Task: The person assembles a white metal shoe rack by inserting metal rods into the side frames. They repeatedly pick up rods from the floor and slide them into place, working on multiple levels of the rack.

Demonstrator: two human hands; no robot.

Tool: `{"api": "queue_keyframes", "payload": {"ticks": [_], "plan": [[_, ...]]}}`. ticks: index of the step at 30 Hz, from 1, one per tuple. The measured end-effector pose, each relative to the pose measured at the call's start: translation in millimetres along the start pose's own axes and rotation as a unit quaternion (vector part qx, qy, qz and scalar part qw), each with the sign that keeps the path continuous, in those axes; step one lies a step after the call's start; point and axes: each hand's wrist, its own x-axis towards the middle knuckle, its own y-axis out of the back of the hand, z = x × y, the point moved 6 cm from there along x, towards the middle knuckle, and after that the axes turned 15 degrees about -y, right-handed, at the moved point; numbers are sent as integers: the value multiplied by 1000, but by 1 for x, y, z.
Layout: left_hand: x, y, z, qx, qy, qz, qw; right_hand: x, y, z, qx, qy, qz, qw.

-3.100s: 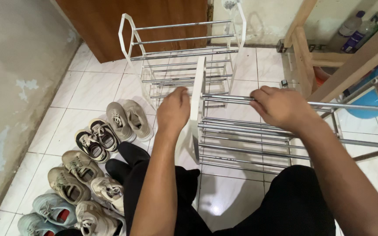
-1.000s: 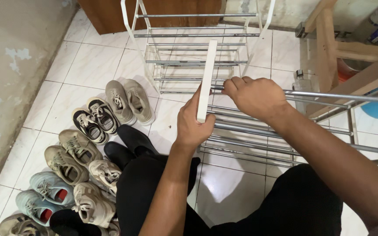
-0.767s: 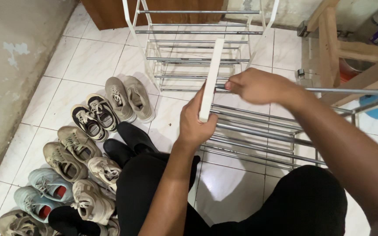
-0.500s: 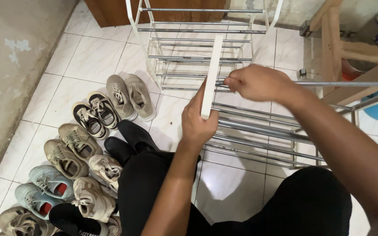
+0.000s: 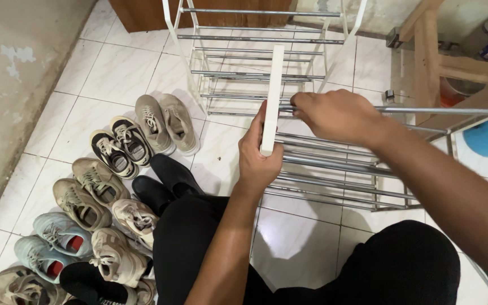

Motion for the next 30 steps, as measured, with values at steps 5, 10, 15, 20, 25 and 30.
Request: {"api": "queue_keyframes", "payload": {"ticks": [5,10,15,20,25,30], "plan": [[-2,-1,-4,6,22,14,1000,32,-21,13,190,-57,-207,958],[-1,4,-5,3,8,23,1000,45,-35,17,235,-115,-242,934],[4,3,10,56,-47,-1,997,8,-1,-7,45,22,94,994],[6,1,17,124,-111,-20,986,-47,11,-7,-149,78,286,943],[8,-4,12,69,-80,-13,994,-39,8,9,-119,-3,187,975],[5,-2,4,-22,24,2,999,-8,0,32,-1,-181,-114,977]]}}
